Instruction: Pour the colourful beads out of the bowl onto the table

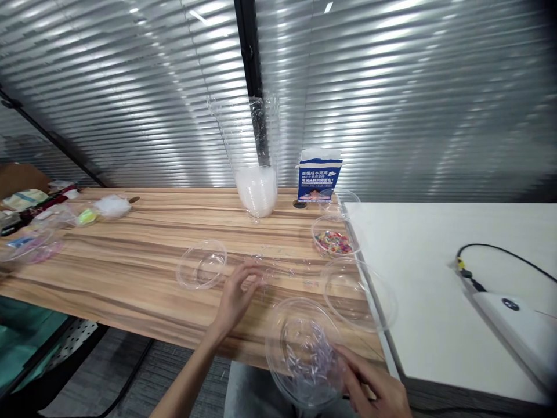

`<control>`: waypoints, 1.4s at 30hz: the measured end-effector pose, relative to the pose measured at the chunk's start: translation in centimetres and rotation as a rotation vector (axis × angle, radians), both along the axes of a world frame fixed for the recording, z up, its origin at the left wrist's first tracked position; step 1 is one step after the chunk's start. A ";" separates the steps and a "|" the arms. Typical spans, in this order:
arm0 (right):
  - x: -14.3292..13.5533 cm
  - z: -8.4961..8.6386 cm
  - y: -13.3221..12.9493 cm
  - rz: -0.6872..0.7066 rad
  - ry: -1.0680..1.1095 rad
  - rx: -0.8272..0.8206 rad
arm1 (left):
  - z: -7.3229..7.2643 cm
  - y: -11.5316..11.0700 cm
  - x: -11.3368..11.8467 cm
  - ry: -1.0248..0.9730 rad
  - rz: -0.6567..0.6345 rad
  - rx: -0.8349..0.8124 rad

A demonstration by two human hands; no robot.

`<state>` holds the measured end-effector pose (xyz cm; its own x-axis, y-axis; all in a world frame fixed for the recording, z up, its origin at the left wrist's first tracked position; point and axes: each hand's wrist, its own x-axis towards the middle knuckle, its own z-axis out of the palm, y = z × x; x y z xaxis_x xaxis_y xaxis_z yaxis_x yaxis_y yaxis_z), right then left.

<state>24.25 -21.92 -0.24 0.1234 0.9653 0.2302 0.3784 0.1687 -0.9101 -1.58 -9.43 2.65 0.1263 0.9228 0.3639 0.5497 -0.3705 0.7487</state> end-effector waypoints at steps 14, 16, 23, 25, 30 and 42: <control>0.0 -0.4 1.2 0.099 -0.071 -0.035 | -0.5 0.8 -1.3 0.371 0.207 0.004; 0.3 -0.7 1.0 0.081 -0.037 -0.074 | -1.6 2.8 -1.8 0.546 0.296 -0.054; 0.3 -1.0 0.0 -0.068 0.106 -0.121 | -4.1 5.9 -1.9 0.694 0.371 -0.112; 0.2 -1.0 0.0 -0.066 0.120 -0.122 | -4.4 6.1 -2.0 0.675 0.364 -0.105; 0.0 -1.0 0.2 -0.052 0.101 -0.108 | -4.5 6.7 -2.4 0.628 0.356 -0.086; 1.3 -0.6 0.6 0.146 -0.045 -0.062 | -4.3 7.8 -3.1 0.541 0.313 -0.059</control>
